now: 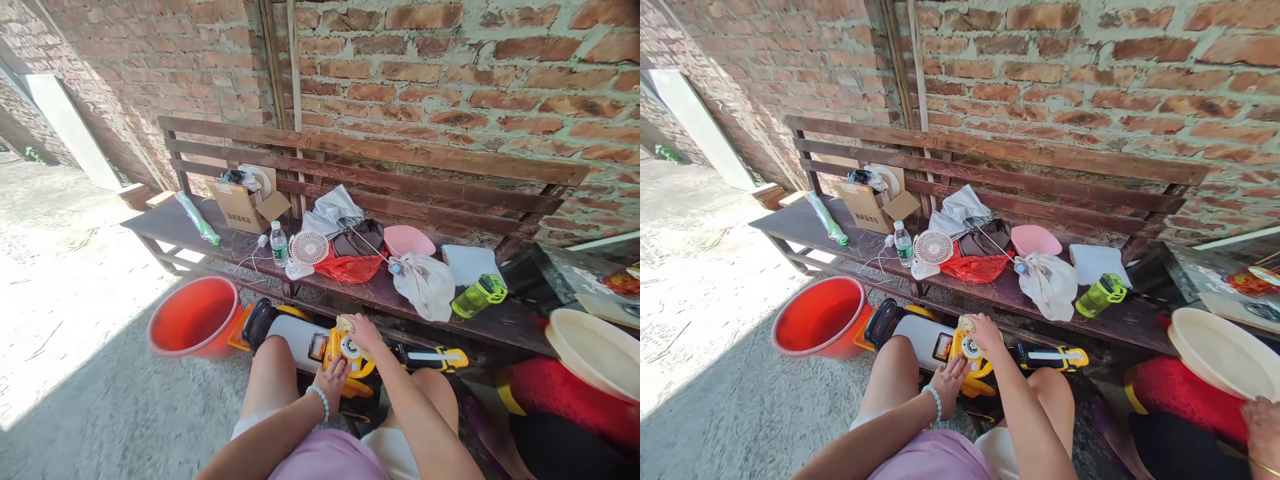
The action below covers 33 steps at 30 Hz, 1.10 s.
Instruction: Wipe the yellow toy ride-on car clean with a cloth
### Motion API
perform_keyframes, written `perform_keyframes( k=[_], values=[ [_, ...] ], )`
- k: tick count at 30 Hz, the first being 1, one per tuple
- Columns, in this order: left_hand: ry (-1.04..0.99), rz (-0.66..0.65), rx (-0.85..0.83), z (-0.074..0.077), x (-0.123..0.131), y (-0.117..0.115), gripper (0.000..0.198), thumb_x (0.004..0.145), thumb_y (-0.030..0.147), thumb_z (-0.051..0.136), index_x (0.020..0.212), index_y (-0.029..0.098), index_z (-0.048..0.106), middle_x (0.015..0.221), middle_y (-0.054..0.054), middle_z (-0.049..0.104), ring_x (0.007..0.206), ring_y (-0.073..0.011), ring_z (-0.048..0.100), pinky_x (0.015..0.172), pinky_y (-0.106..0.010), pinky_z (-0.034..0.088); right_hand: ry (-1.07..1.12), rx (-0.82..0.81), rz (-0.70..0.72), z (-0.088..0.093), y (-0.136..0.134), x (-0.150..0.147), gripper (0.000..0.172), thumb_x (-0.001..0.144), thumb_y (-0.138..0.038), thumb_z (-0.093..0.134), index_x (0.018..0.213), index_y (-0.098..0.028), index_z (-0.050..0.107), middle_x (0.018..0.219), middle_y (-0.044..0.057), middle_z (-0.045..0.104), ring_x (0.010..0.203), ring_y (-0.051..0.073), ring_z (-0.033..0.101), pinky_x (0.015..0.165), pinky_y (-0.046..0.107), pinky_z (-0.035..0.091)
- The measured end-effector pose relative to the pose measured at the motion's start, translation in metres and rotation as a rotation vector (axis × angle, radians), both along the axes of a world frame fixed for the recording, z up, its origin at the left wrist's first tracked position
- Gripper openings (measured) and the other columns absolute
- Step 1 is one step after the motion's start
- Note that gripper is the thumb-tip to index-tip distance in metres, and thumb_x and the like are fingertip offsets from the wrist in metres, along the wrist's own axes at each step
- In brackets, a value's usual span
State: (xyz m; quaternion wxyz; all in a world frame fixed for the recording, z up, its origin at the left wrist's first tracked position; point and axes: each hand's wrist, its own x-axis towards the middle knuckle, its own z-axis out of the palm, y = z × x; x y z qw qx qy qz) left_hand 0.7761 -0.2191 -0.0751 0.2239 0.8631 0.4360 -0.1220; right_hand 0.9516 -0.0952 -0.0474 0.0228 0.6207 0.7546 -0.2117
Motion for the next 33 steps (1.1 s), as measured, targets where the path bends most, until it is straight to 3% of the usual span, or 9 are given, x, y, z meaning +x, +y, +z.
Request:
perform_keyframes(
  k=[6, 11, 15, 20, 25, 33],
  values=[
    [-0.005, -0.005, 0.026, 0.002, -0.001, -0.003, 0.104, 0.078, 0.037, 0.059, 0.167, 0.015, 0.010, 0.171, -0.014, 0.028, 0.160, -0.0323, 0.013, 0.113, -0.055, 0.040, 0.047, -0.001, -0.383, -0.016, -0.039, 0.023, 0.060, 0.099, -0.038, 0.049, 0.157, -0.029, 0.043, 0.130, 0.013, 0.063, 0.107, 0.024, 0.067, 0.096, 0.033, 0.046],
    [-0.050, 0.034, -0.032, 0.004, 0.001, -0.003, 0.099, 0.080, 0.036, 0.057, 0.166, 0.014, 0.015, 0.171, -0.015, 0.026, 0.160, -0.0331, 0.014, 0.115, -0.058, 0.039, 0.304, 0.022, -0.678, -0.055, -0.096, 0.022, 0.071, 0.098, -0.050, 0.044, 0.161, -0.019, 0.032, 0.132, 0.017, 0.066, 0.115, 0.028, 0.069, 0.096, 0.036, 0.050],
    [-0.083, 0.043, -0.054, 0.003, 0.001, -0.002, 0.105, 0.075, 0.037, 0.062, 0.166, 0.013, 0.015, 0.171, -0.017, 0.025, 0.159, -0.0366, 0.014, 0.117, -0.060, 0.036, 0.519, 0.032, -0.821, -0.077, -0.114, 0.018, 0.079, 0.091, -0.055, 0.050, 0.158, -0.017, 0.032, 0.128, 0.016, 0.071, 0.115, 0.029, 0.071, 0.094, 0.037, 0.054],
    [-0.188, 0.009, -0.055, 0.006, 0.004, -0.007, 0.100, 0.079, 0.039, 0.059, 0.166, 0.017, 0.016, 0.169, -0.016, 0.030, 0.157, -0.0357, 0.021, 0.121, -0.059, 0.031, 0.497, 0.010, -0.673, -0.067, -0.087, 0.035, 0.067, 0.086, -0.045, 0.056, 0.151, -0.027, 0.047, 0.131, 0.009, 0.071, 0.118, 0.026, 0.069, 0.100, 0.036, 0.051],
    [-0.186, 0.091, 0.019, 0.017, -0.004, 0.005, 0.090, 0.086, 0.039, 0.052, 0.166, 0.015, 0.020, 0.175, -0.014, 0.006, 0.161, -0.0360, 0.004, 0.128, -0.061, 0.008, 0.292, -0.015, -0.482, -0.045, -0.053, 0.048, 0.070, 0.085, -0.028, 0.054, 0.154, -0.026, 0.048, 0.131, 0.011, 0.069, 0.116, 0.027, 0.068, 0.099, 0.037, 0.049],
    [-0.022, 0.005, 0.042, 0.014, -0.015, 0.029, 0.102, 0.077, 0.038, 0.061, 0.165, 0.009, 0.019, 0.173, -0.018, 0.016, 0.161, -0.0362, 0.009, 0.127, -0.063, 0.006, -0.091, -0.076, -0.246, -0.008, -0.018, 0.019, 0.067, 0.091, -0.023, 0.050, 0.157, -0.028, 0.044, 0.132, 0.016, 0.064, 0.111, 0.028, 0.067, 0.094, 0.037, 0.048]
  ],
)
